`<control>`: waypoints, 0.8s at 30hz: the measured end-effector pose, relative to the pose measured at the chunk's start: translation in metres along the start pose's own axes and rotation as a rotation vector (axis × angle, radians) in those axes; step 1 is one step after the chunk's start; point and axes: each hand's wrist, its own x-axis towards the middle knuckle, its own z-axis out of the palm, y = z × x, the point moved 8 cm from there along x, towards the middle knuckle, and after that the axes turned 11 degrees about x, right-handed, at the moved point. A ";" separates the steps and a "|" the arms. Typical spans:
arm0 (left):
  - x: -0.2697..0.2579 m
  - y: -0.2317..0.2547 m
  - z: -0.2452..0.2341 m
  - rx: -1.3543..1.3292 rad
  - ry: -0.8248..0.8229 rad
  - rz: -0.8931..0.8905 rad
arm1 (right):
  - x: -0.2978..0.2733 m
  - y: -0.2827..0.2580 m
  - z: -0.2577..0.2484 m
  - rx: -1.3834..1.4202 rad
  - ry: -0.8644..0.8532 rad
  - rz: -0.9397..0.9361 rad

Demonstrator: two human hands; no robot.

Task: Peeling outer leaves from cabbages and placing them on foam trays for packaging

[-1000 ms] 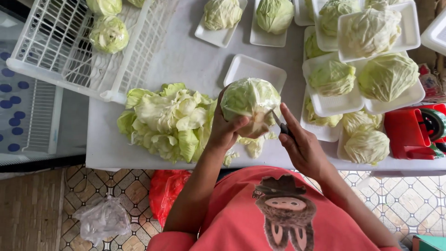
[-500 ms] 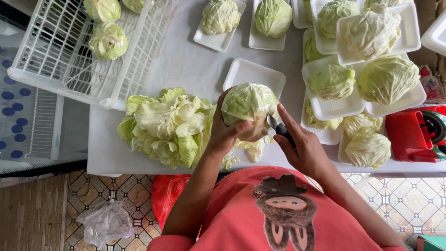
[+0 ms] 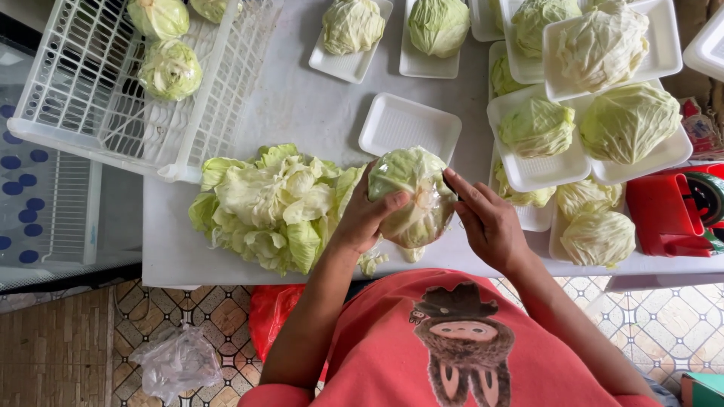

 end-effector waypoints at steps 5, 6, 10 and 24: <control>-0.002 0.009 -0.003 0.089 -0.040 0.062 | 0.011 -0.002 0.004 0.086 0.007 0.066; -0.004 0.015 -0.001 0.089 -0.041 0.061 | 0.011 0.000 0.007 0.086 0.008 0.067; -0.009 0.028 -0.001 0.140 -0.068 0.118 | 0.018 0.004 0.012 0.178 0.051 0.220; -0.002 0.013 -0.031 -0.197 -0.064 0.119 | -0.063 0.172 0.054 -0.240 -0.108 0.604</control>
